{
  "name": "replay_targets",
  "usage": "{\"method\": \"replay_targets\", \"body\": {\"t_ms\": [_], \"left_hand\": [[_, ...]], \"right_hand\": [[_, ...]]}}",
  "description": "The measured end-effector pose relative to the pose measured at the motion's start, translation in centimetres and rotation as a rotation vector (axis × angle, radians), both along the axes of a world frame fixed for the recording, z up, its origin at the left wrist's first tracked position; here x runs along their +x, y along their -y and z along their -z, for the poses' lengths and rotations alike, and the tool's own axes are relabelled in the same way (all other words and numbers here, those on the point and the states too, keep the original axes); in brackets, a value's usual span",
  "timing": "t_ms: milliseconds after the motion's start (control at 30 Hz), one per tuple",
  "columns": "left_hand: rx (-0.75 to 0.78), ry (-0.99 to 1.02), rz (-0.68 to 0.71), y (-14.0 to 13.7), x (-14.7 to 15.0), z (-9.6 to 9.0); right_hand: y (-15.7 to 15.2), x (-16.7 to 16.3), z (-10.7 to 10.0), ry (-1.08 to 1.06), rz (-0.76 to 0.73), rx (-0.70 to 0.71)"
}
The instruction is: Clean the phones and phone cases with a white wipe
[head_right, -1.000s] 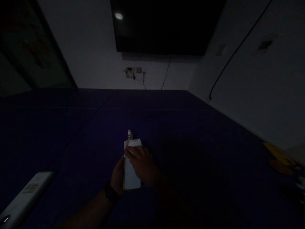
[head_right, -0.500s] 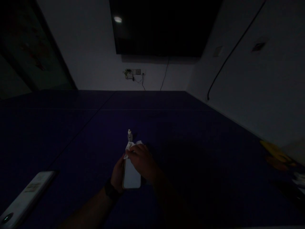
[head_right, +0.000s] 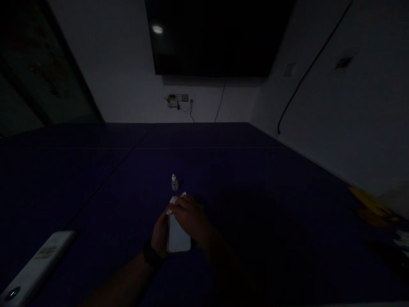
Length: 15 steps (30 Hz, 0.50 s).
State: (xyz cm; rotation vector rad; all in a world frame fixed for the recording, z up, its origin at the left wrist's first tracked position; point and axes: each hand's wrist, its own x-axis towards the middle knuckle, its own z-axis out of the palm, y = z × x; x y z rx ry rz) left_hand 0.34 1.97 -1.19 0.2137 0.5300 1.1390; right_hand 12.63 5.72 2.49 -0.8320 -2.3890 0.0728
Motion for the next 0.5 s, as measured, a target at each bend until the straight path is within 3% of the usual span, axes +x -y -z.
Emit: {"method": "replay_targets", "body": {"t_ms": [100, 333, 500], "left_hand": [[0.019, 0.020, -0.024, 0.0, 0.1, -0.2], [0.051, 0.041, -0.004, 0.1, 0.3, 0.4], [0.073, 0.052, -0.014, -0.3, -0.3, 0.2]], "right_hand": [[-0.3, 1.0, -0.1, -0.006, -0.041, -0.001], [-0.2, 0.1, 0.6, -0.200, 0.100, 0.041], [0.4, -0.1, -0.2, -0.048, -0.001, -0.019]]}}
